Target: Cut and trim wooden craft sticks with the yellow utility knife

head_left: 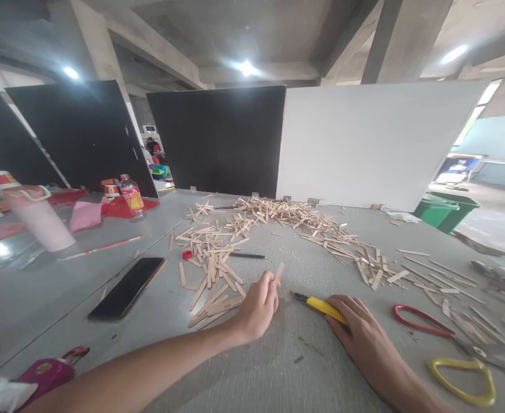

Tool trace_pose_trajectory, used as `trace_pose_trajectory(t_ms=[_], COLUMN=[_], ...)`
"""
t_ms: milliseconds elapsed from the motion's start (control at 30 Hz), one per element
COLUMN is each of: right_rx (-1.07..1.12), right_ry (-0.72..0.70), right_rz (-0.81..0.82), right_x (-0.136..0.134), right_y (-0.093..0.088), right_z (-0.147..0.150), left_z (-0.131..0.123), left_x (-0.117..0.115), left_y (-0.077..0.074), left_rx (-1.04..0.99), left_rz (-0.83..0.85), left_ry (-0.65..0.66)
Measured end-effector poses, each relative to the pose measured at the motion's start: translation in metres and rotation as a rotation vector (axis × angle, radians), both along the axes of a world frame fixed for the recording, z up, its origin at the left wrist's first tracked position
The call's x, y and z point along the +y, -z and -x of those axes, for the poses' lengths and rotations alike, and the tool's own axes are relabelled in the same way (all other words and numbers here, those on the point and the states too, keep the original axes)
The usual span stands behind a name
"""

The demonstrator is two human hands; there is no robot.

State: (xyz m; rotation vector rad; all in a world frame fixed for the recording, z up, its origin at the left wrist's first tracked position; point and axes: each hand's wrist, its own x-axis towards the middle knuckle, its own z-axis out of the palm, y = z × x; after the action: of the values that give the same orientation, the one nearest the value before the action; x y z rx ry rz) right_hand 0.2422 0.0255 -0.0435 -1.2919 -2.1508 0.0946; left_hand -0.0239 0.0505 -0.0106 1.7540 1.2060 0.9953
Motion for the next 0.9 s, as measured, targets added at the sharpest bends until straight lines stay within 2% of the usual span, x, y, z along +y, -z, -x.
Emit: trace_pose_trajectory(t_ms=[100, 267, 633, 900], right_rx=[-0.009, -0.014, -0.008, -0.012], right_ry=[-0.001, 0.002, 0.002, 0.012], right_rz=[0.038, 0.066, 0.032, 0.0], right_x=[-0.002, -0.004, -0.004, -0.002], right_y=[-0.007, -0.015, -0.012, -0.008], right_z=[0.002, 0.005, 0.006, 0.006], left_z=[0.0, 0.003, 0.003, 0.004], left_x=[0.003, 0.003, 0.003, 0.005], left_y=[0.001, -0.003, 0.0, 0.008], left_rx=[-0.06, -0.098, -0.087, -0.078], left_rz=[0.058, 0.115, 0.105, 0.08], left_ry=[-0.045, -0.02, -0.024, -0.025])
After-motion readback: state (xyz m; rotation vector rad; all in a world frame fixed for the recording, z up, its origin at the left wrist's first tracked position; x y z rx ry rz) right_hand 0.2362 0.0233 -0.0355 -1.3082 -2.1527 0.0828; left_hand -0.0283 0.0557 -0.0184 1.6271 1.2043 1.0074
